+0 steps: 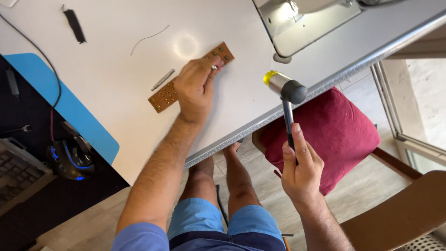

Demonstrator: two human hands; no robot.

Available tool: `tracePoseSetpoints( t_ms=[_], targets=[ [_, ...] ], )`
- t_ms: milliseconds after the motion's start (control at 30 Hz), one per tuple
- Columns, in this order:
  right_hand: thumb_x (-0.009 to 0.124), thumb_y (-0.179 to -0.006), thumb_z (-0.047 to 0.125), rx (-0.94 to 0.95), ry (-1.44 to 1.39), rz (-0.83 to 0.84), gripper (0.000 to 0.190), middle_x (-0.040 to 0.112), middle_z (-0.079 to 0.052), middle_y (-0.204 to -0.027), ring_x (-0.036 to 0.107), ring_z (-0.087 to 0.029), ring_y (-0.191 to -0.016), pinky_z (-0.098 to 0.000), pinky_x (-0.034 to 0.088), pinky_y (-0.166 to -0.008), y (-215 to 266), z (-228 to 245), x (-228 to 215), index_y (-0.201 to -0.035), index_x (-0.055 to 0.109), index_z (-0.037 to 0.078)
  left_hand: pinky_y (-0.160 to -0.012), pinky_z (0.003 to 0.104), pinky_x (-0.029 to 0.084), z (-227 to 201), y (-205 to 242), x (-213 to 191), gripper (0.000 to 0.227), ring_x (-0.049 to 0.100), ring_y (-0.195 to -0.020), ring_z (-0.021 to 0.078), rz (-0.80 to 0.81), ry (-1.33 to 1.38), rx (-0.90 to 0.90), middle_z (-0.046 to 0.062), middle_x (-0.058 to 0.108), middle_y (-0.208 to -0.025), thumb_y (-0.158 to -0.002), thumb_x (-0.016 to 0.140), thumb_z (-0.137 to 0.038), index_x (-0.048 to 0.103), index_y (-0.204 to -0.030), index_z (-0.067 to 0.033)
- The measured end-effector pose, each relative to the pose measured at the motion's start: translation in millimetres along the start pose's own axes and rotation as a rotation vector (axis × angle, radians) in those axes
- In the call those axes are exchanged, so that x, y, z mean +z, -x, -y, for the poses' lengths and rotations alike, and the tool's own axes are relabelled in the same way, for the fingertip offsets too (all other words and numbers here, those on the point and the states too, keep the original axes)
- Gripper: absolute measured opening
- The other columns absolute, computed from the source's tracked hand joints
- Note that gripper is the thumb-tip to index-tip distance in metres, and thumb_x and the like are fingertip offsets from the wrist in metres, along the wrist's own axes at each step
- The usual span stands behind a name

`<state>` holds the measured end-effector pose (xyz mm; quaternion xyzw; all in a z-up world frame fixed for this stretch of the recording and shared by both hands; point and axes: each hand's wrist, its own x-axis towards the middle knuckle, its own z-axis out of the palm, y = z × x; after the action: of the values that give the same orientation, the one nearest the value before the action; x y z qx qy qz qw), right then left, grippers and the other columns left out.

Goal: The person is hammering metal rivets into a leather strap at a workbench to assemble a leather good.

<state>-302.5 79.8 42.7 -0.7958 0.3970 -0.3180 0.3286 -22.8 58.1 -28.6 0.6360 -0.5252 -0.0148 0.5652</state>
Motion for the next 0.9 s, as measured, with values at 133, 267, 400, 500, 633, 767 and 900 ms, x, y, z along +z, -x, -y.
tracePoseSetpoints(
  t_ms=[133,267,400,500,633,767,900],
  targets=[
    [0.058,-0.101,0.003,-0.033,0.006,0.048,0.043,0.069,-0.018,-0.082,0.065,-0.027,-0.059,-0.0365,0.051,-0.051,-8.8,15.2,15.6,-0.142,0.059,-0.009,-0.072,0.041,0.061,-4.1,1.1,-5.4,0.007,0.075,-0.080,0.0323,-0.029,-0.003,-0.026,0.009,0.077,-0.088,-0.097,0.070,-0.006,0.076,-0.099,-0.0046],
    [0.055,-0.102,0.004,-0.051,0.066,0.131,0.043,0.069,-0.016,-0.083,0.066,-0.026,-0.062,-0.0364,0.053,-0.051,-16.2,22.7,27.8,-0.144,0.058,-0.005,-0.075,0.041,0.062,-7.2,-1.9,-7.6,0.007,0.076,-0.085,0.0308,-0.044,0.013,-0.055,0.009,0.077,-0.092,-0.097,0.070,-0.006,0.076,-0.098,-0.0049],
    [0.054,-0.102,0.002,-0.096,0.150,0.195,0.044,0.064,-0.016,-0.077,0.064,-0.028,-0.058,-0.0353,0.051,-0.046,-31.9,36.3,33.9,-0.146,0.058,-0.003,-0.073,0.041,0.062,-2.7,0.6,-10.0,0.009,0.074,-0.085,0.0318,-0.033,0.030,-0.047,0.010,0.076,-0.092,-0.099,0.066,-0.004,0.075,-0.102,-0.0040],
    [0.054,-0.103,0.002,-0.142,0.274,0.238,0.040,0.062,-0.018,-0.072,0.064,-0.033,-0.055,-0.0398,0.050,-0.043,-52.2,57.4,35.8,-0.141,0.062,-0.005,-0.072,0.040,0.061,1.3,3.3,-9.3,0.008,0.074,-0.084,0.0291,-0.053,-0.002,-0.038,0.007,0.075,-0.090,-0.098,0.068,-0.006,0.075,-0.100,-0.0068],
    [0.056,-0.102,0.000,-0.193,0.239,0.172,0.038,0.062,-0.018,-0.073,0.064,-0.033,-0.057,-0.0401,0.049,-0.044,-51.6,64.5,27.2,-0.139,0.064,-0.008,-0.071,0.040,0.061,3.8,4.0,-10.6,0.007,0.074,-0.084,0.0296,-0.065,0.011,-0.049,0.008,0.075,-0.089,-0.098,0.068,-0.007,0.074,-0.100,-0.0057],
    [0.058,-0.105,-0.005,-0.328,0.154,-0.003,0.033,0.069,-0.033,-0.112,0.071,-0.035,-0.095,-0.0404,0.058,-0.078,-28.1,40.7,28.8,-0.136,0.056,-0.014,-0.077,0.038,0.062,7.4,9.7,-10.3,0.008,0.073,-0.087,0.0291,-0.024,0.047,-0.026,0.009,0.075,-0.094,-0.098,0.066,0.000,0.073,-0.103,-0.0015],
    [0.054,-0.101,-0.005,-0.170,0.132,0.203,0.040,0.071,-0.033,-0.107,0.073,-0.044,-0.088,-0.0461,0.061,-0.069,-40.9,32.9,35.1,-0.140,0.059,-0.012,-0.073,0.039,0.062,9.0,9.5,-6.5,0.008,0.074,-0.087,0.0298,-0.055,0.027,-0.024,0.008,0.075,-0.092,-0.098,0.068,-0.009,0.074,-0.102,-0.0061]
  ],
)
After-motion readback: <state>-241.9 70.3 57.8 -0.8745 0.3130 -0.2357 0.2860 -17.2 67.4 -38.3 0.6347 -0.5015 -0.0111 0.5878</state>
